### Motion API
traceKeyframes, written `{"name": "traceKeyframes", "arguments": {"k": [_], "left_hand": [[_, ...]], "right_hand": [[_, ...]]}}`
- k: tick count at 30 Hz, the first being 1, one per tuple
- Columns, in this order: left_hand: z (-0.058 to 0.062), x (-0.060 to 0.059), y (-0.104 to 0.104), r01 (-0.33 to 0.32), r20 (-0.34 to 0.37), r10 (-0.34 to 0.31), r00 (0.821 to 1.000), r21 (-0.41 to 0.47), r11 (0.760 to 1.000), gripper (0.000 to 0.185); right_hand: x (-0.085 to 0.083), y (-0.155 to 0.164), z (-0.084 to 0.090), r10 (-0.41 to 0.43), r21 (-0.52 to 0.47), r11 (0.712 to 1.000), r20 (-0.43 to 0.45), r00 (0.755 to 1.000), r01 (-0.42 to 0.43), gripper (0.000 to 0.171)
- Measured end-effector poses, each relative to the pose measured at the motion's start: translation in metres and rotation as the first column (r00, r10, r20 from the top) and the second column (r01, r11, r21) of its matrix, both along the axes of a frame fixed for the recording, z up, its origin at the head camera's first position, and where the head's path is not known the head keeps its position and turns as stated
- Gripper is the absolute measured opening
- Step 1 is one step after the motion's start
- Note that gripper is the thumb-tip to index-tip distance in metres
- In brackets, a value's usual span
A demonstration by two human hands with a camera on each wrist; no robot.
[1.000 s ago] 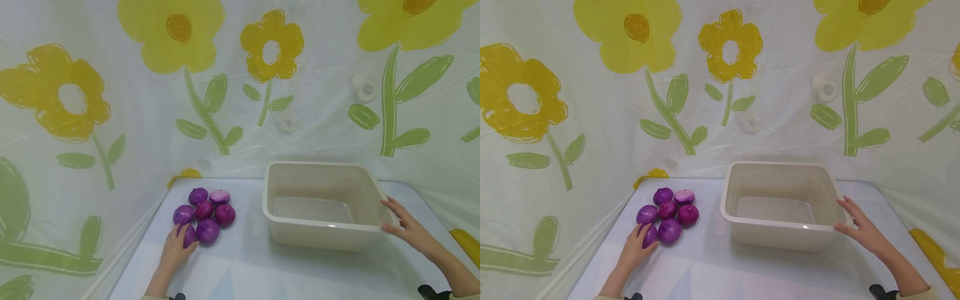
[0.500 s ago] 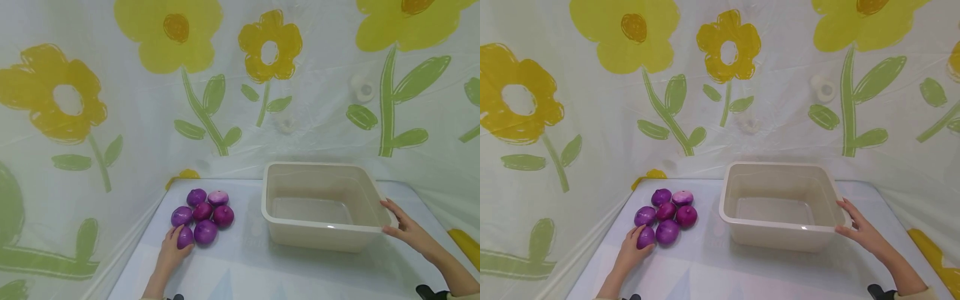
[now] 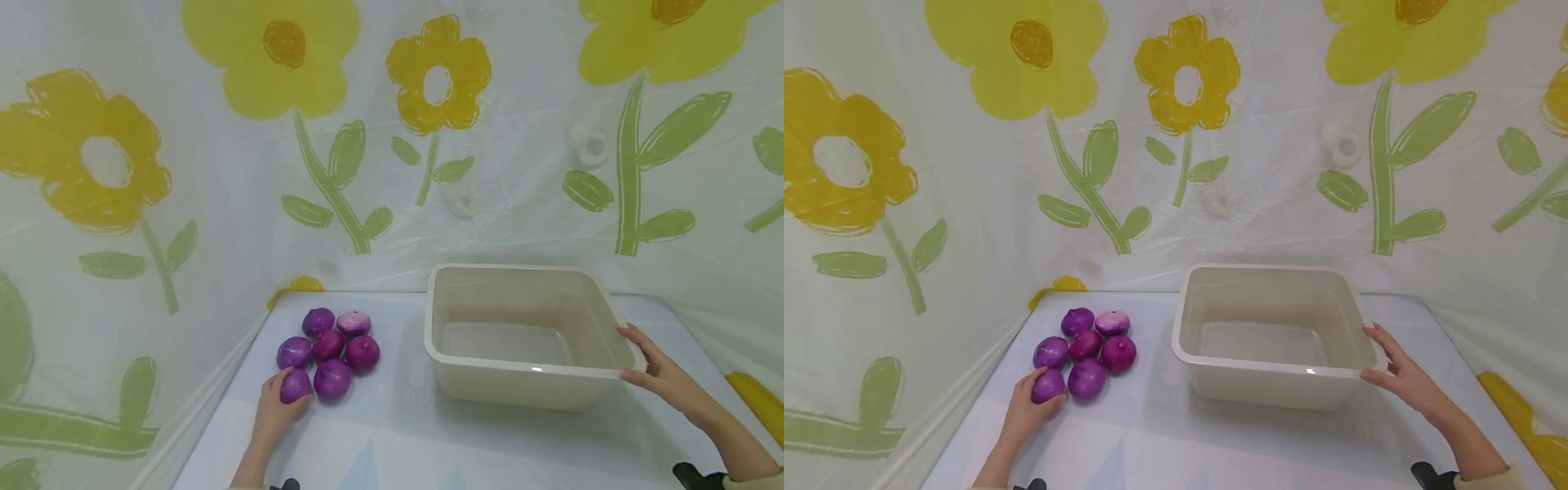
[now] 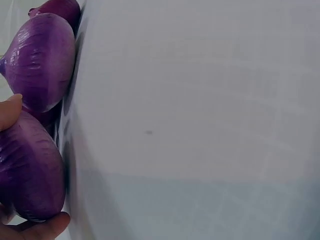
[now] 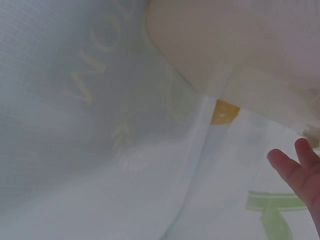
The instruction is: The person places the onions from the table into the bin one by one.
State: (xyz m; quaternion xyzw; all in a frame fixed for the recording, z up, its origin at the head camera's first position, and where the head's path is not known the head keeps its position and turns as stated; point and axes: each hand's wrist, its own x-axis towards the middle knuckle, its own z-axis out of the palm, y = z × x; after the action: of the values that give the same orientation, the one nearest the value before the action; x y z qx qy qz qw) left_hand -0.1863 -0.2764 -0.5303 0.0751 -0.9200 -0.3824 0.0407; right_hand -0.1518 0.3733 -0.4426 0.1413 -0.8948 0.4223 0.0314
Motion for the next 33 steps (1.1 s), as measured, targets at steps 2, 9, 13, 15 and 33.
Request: {"name": "traceKeyframes", "arguments": {"k": [2, 9, 13, 15, 33], "left_hand": [[0.002, 0.0, -0.001, -0.008, -0.006, 0.008, 1.0, 0.017, 1.0, 0.078], [0.02, 0.002, -0.005, -0.032, -0.022, 0.033, 0.999, 0.048, 0.998, 0.073], [0.032, 0.001, -0.008, -0.047, -0.033, 0.05, 0.998, 0.072, 0.996, 0.074], [0.037, -0.002, -0.01, -0.052, -0.046, 0.057, 0.997, 0.089, 0.995, 0.074], [0.083, -0.025, -0.015, -0.082, -0.063, 0.092, 0.994, 0.151, 0.985, 0.082]], "right_hand": [[0.0, 0.0, -0.001, -0.009, 0.004, 1.0, 0.004, 1.0, 0.009, 0.07], [0.0, -0.001, 0.0, -0.022, 0.008, 1.0, 0.024, 0.999, 0.022, 0.068], [0.0, -0.001, 0.001, -0.025, 0.009, 1.0, 0.024, 0.999, 0.025, 0.068], [0.0, -0.001, 0.001, -0.027, 0.012, 1.0, 0.03, 0.999, 0.027, 0.068], [0.001, 0.0, 0.001, -0.033, 0.025, 0.999, 0.04, 0.999, 0.032, 0.068]]}}
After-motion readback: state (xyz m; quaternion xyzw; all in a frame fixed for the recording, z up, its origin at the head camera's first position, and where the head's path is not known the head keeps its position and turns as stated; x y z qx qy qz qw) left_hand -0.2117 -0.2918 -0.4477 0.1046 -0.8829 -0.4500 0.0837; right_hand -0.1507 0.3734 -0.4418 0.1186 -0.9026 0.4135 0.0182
